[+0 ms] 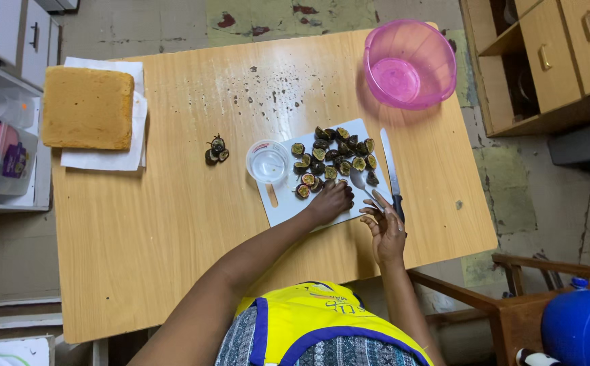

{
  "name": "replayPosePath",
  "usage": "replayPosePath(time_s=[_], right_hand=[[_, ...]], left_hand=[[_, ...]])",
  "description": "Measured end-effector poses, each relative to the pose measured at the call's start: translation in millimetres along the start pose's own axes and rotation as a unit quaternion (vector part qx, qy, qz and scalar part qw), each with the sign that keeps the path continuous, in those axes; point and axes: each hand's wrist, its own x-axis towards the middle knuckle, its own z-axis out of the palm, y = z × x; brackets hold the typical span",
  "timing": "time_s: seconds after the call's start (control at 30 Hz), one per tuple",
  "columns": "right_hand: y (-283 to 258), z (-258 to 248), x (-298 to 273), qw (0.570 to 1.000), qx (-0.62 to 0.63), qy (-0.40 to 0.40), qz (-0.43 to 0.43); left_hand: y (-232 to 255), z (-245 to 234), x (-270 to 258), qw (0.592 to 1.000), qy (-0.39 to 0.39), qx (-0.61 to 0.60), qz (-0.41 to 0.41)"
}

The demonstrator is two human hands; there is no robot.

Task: The person scoops the pulp and seeds from halved passion fruits into a small white bowl using a spoon. The person handles the fruit halves one at a time, placing the empty skins on the cutting board.

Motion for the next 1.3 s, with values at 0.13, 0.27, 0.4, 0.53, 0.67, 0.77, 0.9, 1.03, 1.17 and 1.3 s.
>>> replayPosePath(time_s=[0.13,0.27,0.4,0.53,0.67,0.77,0.9,1.03,1.17,1.3], right_hand=[[7.8,3.2,10.5,0.996,-0.083,0.025,0.001],[-5.7,34.7,11.4,0.993,-0.109,0.014,0.039],[-11.1,73.2,15.2,0.994,-0.081,0.005,0.077],[19.2,92.6,26.9,0.994,-0.077,-0.016,0.075],[26.2,114.4,27.9,0.99,-0.052,-0.114,0.061],[33.3,116.6,33.3,0.98,-0.09,-0.165,0.061],[52.2,103.7,47.4,0.948,-0.177,-0.253,0.072],[11.9,135.9,28.0,0.905,-0.382,-0.181,0.042],[7.1,149.7,25.3,0.854,-0.493,-0.153,0.064],[23.1,145.5,29.5,0.858,-0.49,-0.145,0.041]], left_hand=[[-11.4,-3.1,-29.4,0.961,-0.115,-0.197,-0.159],[-43.7,-59.6,-55.8,0.679,0.004,-0.555,-0.48],[-93.2,-82.0,-99.7,0.593,0.093,-0.587,-0.544],[-96.8,-129.1,-85.9,0.54,0.165,-0.609,-0.556],[-107.3,-135.8,-93.1,0.484,0.217,-0.676,-0.512],[-113.2,-139.7,-95.8,0.386,0.269,-0.737,-0.485],[-114.1,-142.6,-93.1,0.321,0.316,-0.759,-0.469],[-124.6,-111.0,-99.7,0.315,0.317,-0.761,-0.47],[-130.6,-81.1,-105.5,0.333,0.339,-0.746,-0.467],[-129.2,-70.3,-100.7,0.348,0.346,-0.742,-0.456]])
